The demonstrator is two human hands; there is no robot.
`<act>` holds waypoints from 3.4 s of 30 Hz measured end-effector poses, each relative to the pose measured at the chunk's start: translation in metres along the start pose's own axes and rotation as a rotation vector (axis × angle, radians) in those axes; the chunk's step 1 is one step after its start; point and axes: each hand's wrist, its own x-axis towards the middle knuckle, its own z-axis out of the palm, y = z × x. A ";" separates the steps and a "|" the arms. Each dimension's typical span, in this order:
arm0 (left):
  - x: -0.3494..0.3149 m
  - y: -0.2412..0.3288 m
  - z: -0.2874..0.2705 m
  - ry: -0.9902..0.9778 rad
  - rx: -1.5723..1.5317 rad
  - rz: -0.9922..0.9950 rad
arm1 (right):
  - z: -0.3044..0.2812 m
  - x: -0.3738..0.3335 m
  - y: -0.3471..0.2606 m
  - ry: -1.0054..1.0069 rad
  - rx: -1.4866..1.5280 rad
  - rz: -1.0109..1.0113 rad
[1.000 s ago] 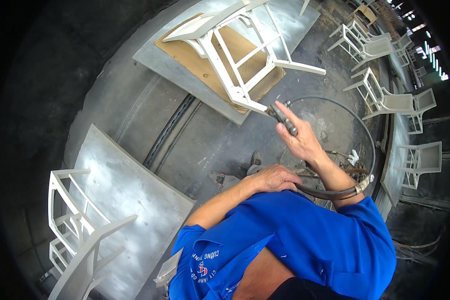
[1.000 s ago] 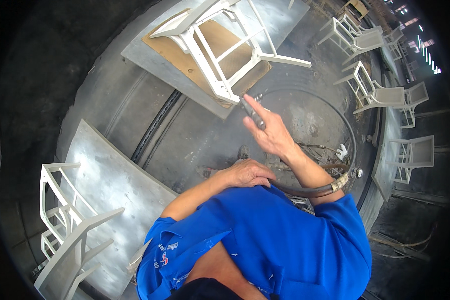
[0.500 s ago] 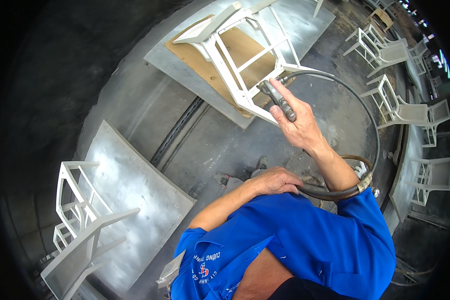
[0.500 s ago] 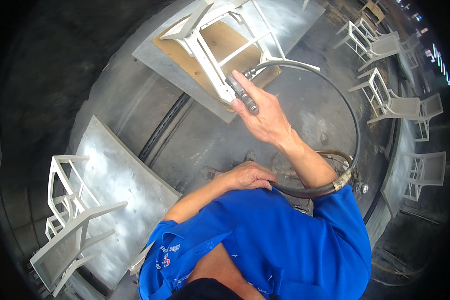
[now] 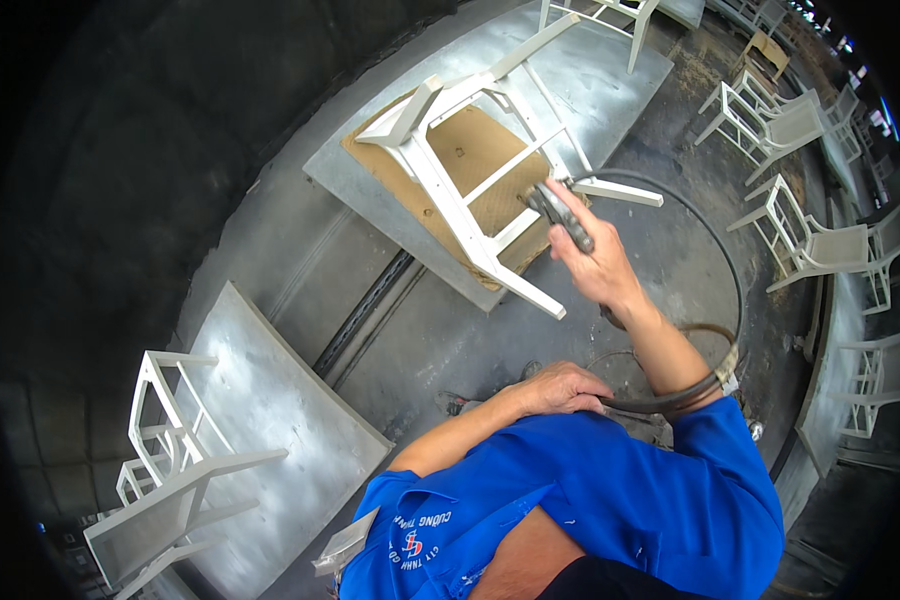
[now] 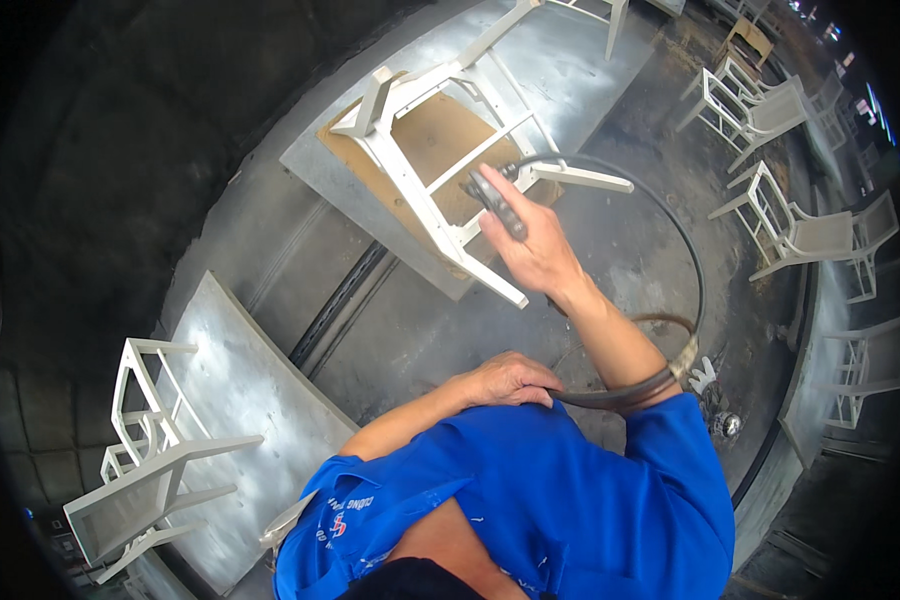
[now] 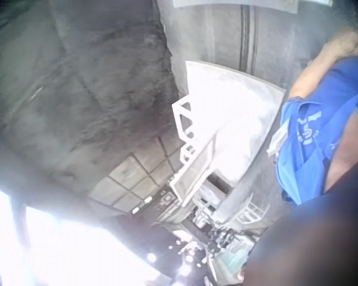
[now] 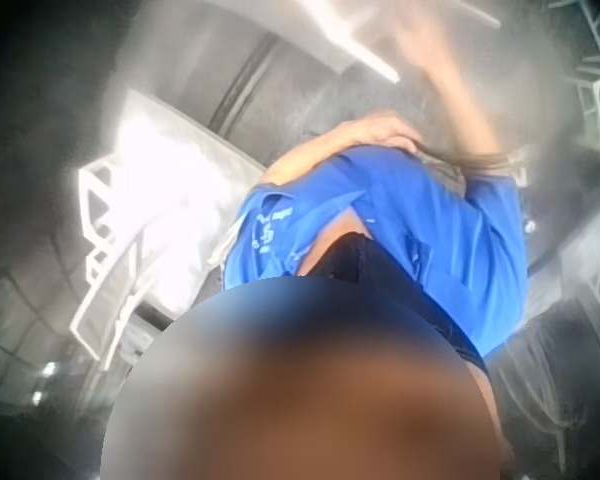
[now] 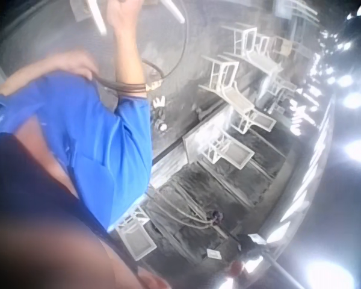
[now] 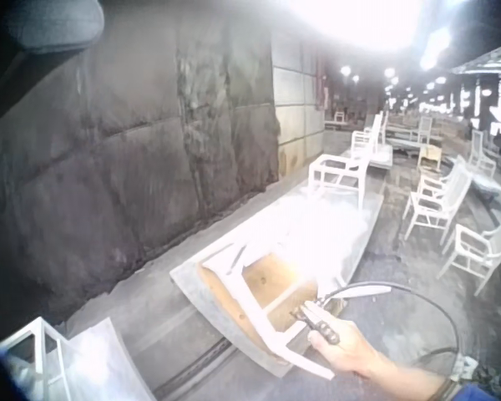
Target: The person uses a spray gun to apply white paint to white chair frames in a workshop. They repeatedly pick up chairs, spray all sides, rotate the frames, and place them back on the workbench. Cardboard is used to protect the bench surface during painting.
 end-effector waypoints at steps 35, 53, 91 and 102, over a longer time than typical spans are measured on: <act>0.047 -0.182 0.018 1.093 -0.752 -1.162 | -0.205 -0.068 0.112 -0.304 -0.497 0.374; 0.089 -0.224 -0.007 1.316 -1.112 -1.533 | -0.333 0.082 0.126 -0.042 -0.290 0.397; 0.165 -0.371 0.182 1.516 -0.069 -1.836 | -0.309 0.341 0.128 -0.603 -0.130 0.661; -0.057 -0.231 -0.213 1.760 0.212 -1.112 | -0.340 0.307 0.152 -0.688 -0.205 0.648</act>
